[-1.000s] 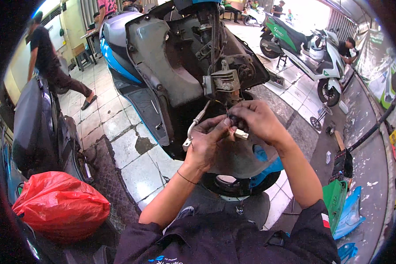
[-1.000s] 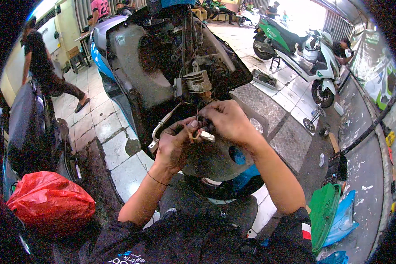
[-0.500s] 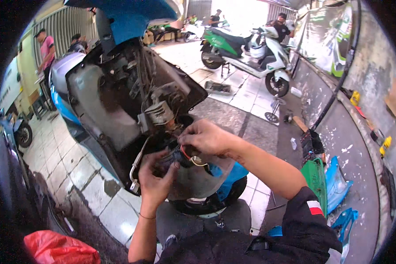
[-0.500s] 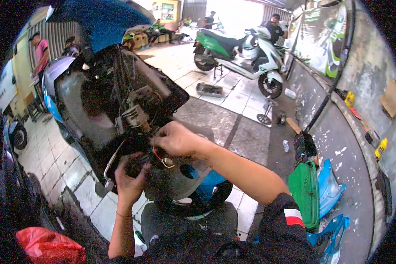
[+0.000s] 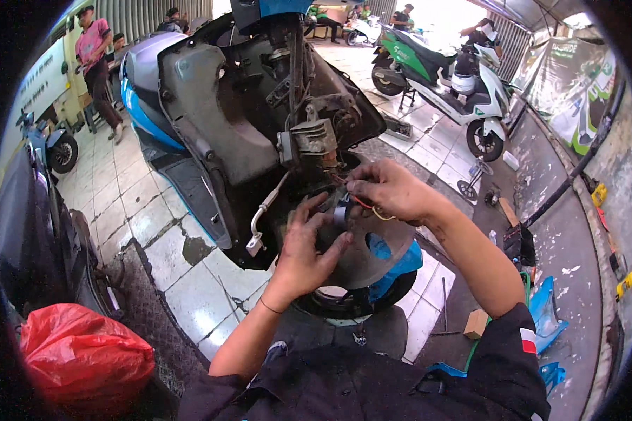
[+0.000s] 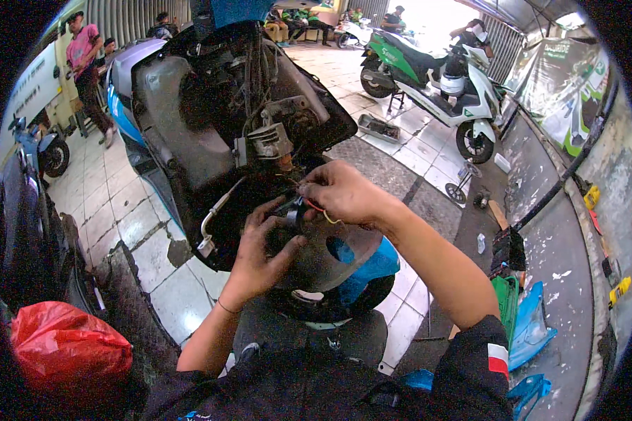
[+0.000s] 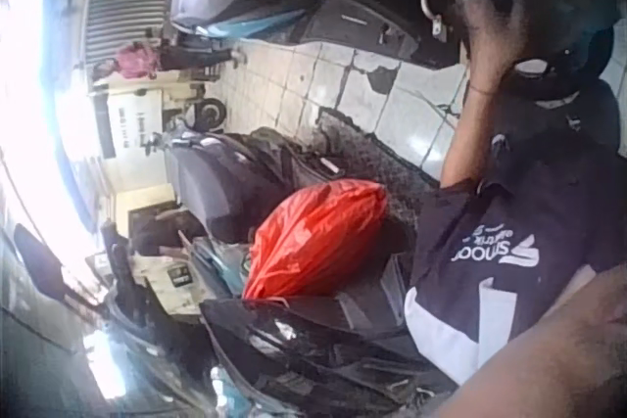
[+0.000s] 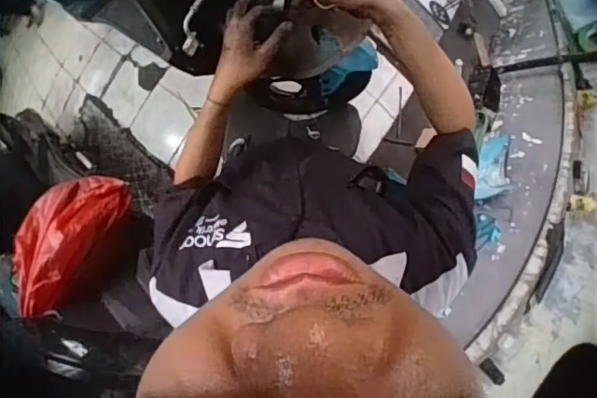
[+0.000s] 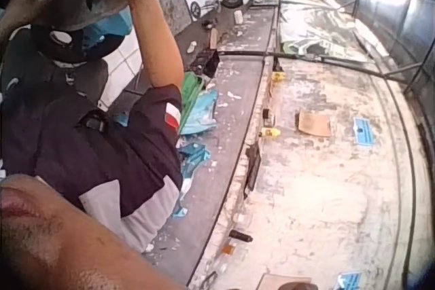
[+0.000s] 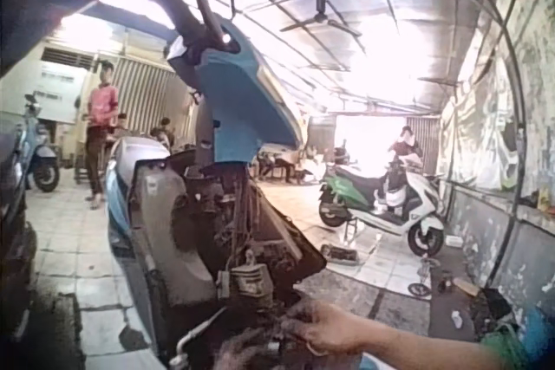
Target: The person repairs scooter wiring by wrapping electrical tape around wires, trimming and stripping wires using pliers, and connecting wires together by hand.
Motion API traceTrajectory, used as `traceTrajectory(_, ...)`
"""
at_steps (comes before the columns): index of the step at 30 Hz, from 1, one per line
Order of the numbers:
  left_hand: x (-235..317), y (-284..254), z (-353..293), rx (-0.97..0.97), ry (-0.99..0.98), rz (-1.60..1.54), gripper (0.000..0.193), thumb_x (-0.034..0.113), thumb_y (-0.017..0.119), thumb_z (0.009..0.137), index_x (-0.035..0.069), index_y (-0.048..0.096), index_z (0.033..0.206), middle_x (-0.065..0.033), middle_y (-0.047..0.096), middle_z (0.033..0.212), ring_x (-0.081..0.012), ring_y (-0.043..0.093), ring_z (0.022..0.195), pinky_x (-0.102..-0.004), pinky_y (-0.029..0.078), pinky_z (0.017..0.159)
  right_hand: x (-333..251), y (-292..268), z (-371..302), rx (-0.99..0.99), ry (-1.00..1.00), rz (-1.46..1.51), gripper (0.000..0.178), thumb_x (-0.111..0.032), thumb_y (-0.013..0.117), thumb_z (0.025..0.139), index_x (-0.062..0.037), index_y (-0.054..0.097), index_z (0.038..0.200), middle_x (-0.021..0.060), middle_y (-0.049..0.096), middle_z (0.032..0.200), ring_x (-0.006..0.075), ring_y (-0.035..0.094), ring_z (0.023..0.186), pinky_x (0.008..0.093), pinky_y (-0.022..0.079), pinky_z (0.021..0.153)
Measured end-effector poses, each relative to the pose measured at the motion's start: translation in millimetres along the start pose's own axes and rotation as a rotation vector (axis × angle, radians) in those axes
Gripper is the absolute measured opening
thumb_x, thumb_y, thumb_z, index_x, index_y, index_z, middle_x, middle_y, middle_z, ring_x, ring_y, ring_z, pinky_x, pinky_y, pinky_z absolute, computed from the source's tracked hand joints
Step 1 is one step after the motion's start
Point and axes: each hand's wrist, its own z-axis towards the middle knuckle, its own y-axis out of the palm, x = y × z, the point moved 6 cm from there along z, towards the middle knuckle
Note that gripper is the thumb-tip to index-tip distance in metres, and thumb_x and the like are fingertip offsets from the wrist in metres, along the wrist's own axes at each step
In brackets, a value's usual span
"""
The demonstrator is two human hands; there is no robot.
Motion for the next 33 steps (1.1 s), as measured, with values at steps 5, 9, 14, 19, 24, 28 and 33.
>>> traceTrajectory(5, -10, -13, 0, 0.024, -0.105, -0.363, 0.029, 0.02, 0.072, 0.088, -0.001, 0.062, 0.104, -0.0236, 0.058, 0.124, -0.0356, 0.054, 0.125, -0.0409, 0.041, 0.102, 9, 5, -6, 0.076, -0.013, -0.115, 0.024, -0.02, 0.063, 0.095, 0.0036, 0.068, 0.096, 0.0062, 0.066, 0.073, 0.0142, 0.062, 0.065, 0.0317, 0.049, 0.062)
traceTrajectory(9, -10, -16, 5, 0.056, -0.264, -0.546, 0.026, 0.021, 0.067, 0.095, -0.002, 0.06, 0.103, -0.0122, 0.067, 0.098, -0.0169, 0.061, 0.101, -0.0293, 0.046, 0.084, -2, 13, -21, 0.363, -0.392, -0.423, 0.018, -0.013, 0.066, 0.088, 0.0025, 0.069, 0.097, 0.0196, 0.067, 0.078, 0.031, 0.065, 0.071, 0.0385, 0.051, 0.067)
traceTrajectory(14, -5, -7, 20, 0.181, -0.412, -0.592, 0.027, 0.024, 0.072, 0.094, 0.0, 0.062, 0.102, -0.0006, 0.066, 0.083, -0.0061, 0.056, 0.072, -0.022, 0.046, 0.065, 6, 32, -34, 0.469, -0.518, -0.388, 0.031, 0.002, 0.063, 0.073, 0.0027, 0.064, 0.104, 0.0295, 0.063, 0.092, 0.0507, 0.06, 0.092, 0.0508, 0.051, 0.082)
traceTrajectory(19, -3, -8, 33, 0.349, -0.459, -0.489, 0.053, 0.033, 0.088, 0.078, 0.0, 0.054, 0.103, -0.0028, 0.063, 0.077, -0.0075, 0.058, 0.072, -0.0223, 0.047, 0.061, 18, 42, -44, 0.653, -0.544, -0.204, 0.043, 0.003, 0.062, 0.072, 0.0017, 0.062, 0.115, 0.0277, 0.066, 0.103, 0.046, 0.063, 0.102, 0.0474, 0.052, 0.087)
traceTrajectory(24, 0, 1, 34, 0.331, -0.404, -0.475, 0.05, 0.023, 0.087, 0.08, -0.003, 0.053, 0.106, -0.0078, 0.065, 0.086, -0.0074, 0.061, 0.075, -0.0197, 0.048, 0.063, 34, 47, -35, 0.638, -0.397, 0.036, 0.033, -0.004, 0.065, 0.084, 0.0018, 0.062, 0.116, 0.0258, 0.068, 0.105, 0.0397, 0.068, 0.101, 0.0424, 0.052, 0.088)
traceTrajectory(28, -7, 10, 23, 0.29, -0.222, -0.711, 0.029, 0.006, 0.074, 0.09, -0.003, 0.06, 0.113, -0.0087, 0.07, 0.102, -0.0119, 0.065, 0.09, -0.0249, 0.052, 0.083, 37, 45, -33, 0.667, -0.374, 0.129, 0.027, -0.014, 0.064, 0.095, 0.002, 0.063, 0.117, 0.0174, 0.072, 0.104, 0.0246, 0.07, 0.093, 0.0361, 0.051, 0.085)
traceTrajectory(33, -14, 11, 4, 0.336, -0.25, -0.252, 0.02, 0.009, 0.074, 0.088, -0.002, 0.065, 0.104, -0.0087, 0.072, 0.096, -0.0122, 0.067, 0.085, -0.0268, 0.053, 0.076, 46, 50, -28, 0.621, -0.335, 0.338, 0.033, -0.024, 0.063, 0.099, 0.0023, 0.063, 0.118, 0.0111, 0.073, 0.105, 0.0171, 0.064, 0.093, 0.0326, 0.049, 0.086)
